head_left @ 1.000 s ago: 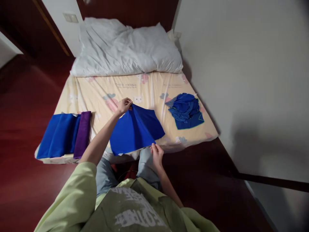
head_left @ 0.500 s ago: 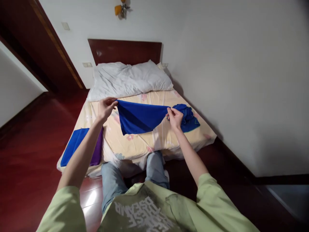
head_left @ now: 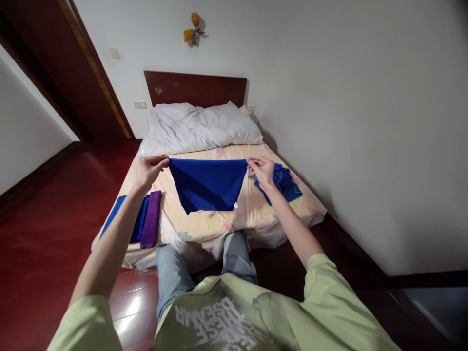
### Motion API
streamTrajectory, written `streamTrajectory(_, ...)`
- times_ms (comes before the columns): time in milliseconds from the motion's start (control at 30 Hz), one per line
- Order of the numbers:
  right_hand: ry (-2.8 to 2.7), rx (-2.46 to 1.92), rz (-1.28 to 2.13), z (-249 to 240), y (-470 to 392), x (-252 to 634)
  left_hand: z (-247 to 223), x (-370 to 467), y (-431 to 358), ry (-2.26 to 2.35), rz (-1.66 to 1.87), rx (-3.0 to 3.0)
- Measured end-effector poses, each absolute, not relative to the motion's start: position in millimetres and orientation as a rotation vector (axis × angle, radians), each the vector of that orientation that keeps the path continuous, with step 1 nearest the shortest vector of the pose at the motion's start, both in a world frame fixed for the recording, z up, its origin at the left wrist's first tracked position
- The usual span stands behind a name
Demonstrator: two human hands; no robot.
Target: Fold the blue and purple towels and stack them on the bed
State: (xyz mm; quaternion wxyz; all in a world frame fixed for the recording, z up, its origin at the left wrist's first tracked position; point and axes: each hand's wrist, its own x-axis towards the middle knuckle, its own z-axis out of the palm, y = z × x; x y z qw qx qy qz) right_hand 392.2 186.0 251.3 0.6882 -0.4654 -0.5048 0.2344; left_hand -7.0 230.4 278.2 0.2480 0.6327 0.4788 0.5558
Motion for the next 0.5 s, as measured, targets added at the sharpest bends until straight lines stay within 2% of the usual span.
streamTrajectory(167, -1.15, -1.101, 0.685, 247, 155, 396, 276, -16, 206, 1.24, 1.405, 1.647)
streamTrajectory(500, -1.126, -1.321, 1.049, 252, 67, 420, 255, -33, 129, 1.196, 0.821, 1.358)
